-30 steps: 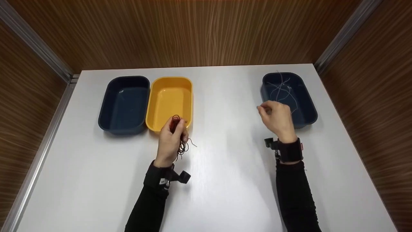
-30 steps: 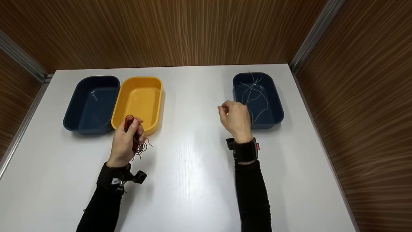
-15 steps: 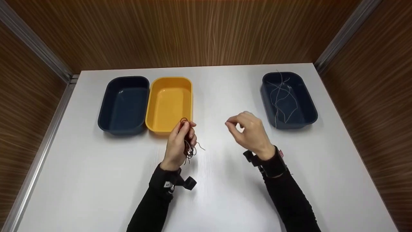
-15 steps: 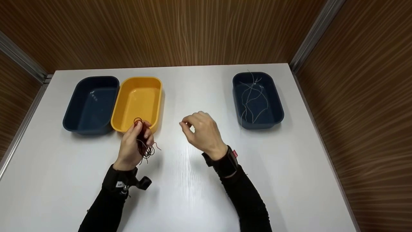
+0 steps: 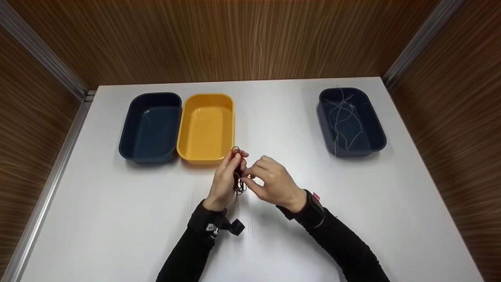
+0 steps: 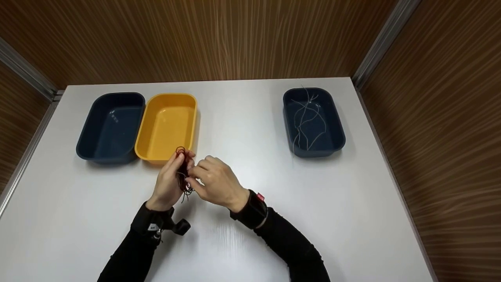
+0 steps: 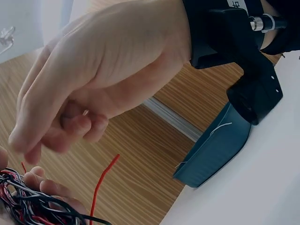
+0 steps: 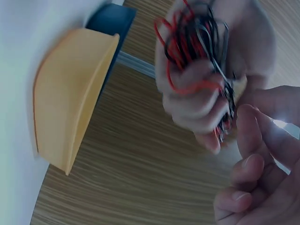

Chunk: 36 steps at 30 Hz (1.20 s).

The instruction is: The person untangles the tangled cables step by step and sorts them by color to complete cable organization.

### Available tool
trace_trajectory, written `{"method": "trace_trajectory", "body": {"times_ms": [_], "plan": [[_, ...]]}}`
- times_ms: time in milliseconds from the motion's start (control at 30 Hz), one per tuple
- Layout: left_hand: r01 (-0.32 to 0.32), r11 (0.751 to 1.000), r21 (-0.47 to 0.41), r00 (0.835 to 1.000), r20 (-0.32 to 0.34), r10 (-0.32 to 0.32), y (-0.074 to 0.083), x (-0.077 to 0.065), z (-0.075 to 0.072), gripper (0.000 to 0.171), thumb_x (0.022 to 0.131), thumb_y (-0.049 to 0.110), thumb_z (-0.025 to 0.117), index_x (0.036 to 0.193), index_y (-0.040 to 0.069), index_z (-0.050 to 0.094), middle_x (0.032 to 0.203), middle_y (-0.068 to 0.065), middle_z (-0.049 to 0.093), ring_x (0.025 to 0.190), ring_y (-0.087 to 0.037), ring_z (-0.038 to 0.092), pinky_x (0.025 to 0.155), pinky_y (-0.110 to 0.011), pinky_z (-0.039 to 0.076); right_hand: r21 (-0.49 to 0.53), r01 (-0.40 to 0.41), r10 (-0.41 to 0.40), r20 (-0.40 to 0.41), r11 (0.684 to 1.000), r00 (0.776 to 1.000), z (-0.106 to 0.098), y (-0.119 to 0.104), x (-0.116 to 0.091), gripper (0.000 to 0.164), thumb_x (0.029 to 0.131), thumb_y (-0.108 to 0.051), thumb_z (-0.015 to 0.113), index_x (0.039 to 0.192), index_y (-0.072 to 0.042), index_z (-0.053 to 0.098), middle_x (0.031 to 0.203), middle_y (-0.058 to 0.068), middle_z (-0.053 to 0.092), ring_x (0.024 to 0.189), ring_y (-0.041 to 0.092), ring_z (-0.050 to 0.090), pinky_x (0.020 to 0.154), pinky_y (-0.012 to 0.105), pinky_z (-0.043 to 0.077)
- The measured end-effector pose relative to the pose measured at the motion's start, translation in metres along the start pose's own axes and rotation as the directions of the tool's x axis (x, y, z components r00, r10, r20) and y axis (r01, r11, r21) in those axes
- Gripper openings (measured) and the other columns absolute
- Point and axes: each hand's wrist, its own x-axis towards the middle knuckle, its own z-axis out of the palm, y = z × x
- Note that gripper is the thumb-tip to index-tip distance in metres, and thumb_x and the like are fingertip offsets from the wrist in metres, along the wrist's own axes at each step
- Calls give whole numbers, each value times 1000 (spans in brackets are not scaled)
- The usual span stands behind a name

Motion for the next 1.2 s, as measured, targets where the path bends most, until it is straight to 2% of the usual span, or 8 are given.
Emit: {"method": "trace_trajectory", "body": {"times_ms": [233,433,533,800,1033,1200], "plan": [[-3,997,79,1000,-15,4,-3,0,5,15,105,13,36,110,5,48,86,1,43,77,-8,42,68,-18,36,-86,-43,42,-9,995,999,10,-4,-4,13,76,-8,80,80,-7,68,72,0,63,65,16,53,61,26,42],[3,995,101,1000,-22,0,-5,1,5,18,106,13,35,113,1,47,83,2,42,74,-7,45,71,-20,45,-142,-55,54,-13,988,998,15,-4,-6,18,73,-8,82,79,-6,66,69,0,58,63,17,51,59,26,41],[2,994,112,1000,-23,1,-7,2,4,20,106,13,35,114,-1,47,81,2,42,71,-7,46,69,-20,46,-149,-57,56,-12,987,998,16,-5,-7,19,72,-8,82,79,-6,65,68,0,56,64,17,50,58,26,40],[8,999,45,996,-90,-4,-7,3,3,17,107,16,37,109,4,49,80,1,46,66,-7,47,61,-21,46,-95,-61,63,14,994,998,18,-5,-8,19,72,-3,77,78,-9,59,70,-1,56,65,15,52,59,23,42],[-13,999,51,993,-116,19,-8,5,-2,22,108,21,35,109,4,49,76,2,44,59,-8,46,55,-22,45,-49,-41,42,12,998,999,16,-8,-7,19,69,-2,74,77,-9,58,68,1,56,65,15,51,58,23,42],[-40,999,30,981,-188,45,-5,7,-4,21,108,22,35,108,5,49,74,2,43,59,-10,48,53,-22,42,-39,-11,11,3,999,1000,13,-13,-7,18,68,0,72,77,-9,60,68,-1,57,65,14,52,59,23,42]]}}
